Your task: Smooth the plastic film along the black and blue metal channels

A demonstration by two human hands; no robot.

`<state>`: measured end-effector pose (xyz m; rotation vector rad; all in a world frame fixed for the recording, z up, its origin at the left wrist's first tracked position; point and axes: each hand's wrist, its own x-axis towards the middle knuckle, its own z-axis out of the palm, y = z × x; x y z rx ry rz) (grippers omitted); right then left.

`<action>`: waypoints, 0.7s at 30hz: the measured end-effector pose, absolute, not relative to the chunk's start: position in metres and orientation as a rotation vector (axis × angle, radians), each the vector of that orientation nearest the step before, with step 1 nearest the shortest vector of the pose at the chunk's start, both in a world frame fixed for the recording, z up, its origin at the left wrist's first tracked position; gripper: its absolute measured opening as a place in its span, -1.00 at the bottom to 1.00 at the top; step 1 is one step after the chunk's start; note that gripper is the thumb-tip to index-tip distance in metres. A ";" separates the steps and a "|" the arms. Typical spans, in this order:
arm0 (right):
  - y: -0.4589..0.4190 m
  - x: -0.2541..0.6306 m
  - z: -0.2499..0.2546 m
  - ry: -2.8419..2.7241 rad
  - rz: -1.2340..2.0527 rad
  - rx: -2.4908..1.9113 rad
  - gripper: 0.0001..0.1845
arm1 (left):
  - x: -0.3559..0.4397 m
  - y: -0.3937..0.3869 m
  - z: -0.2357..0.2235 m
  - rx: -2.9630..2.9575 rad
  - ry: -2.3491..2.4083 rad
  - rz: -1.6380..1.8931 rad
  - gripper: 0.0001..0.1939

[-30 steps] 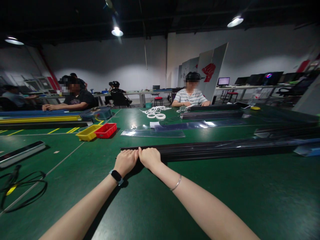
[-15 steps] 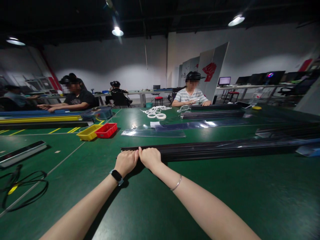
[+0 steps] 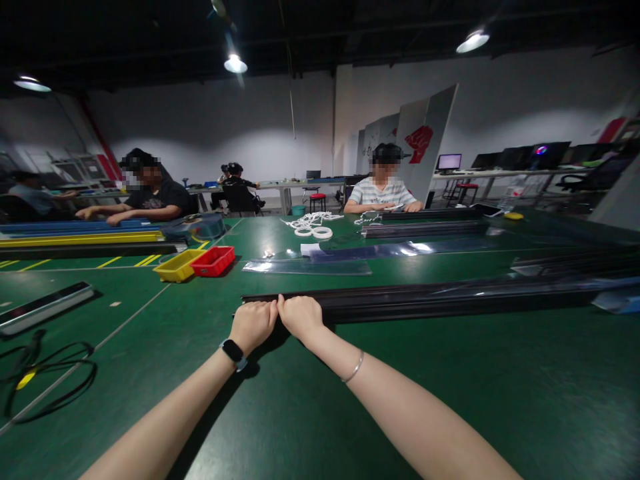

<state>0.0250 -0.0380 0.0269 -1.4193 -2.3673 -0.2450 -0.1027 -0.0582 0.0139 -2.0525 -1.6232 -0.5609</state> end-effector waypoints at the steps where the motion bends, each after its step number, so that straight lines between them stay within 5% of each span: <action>1: -0.038 0.025 0.027 -2.363 -0.244 -1.407 -0.38 | -0.103 -0.058 0.014 -2.055 -1.628 -0.556 -0.55; 21: -0.040 0.026 0.032 -2.342 -0.210 -1.381 -0.39 | -0.102 -0.061 0.019 -2.092 -1.626 -0.485 -0.54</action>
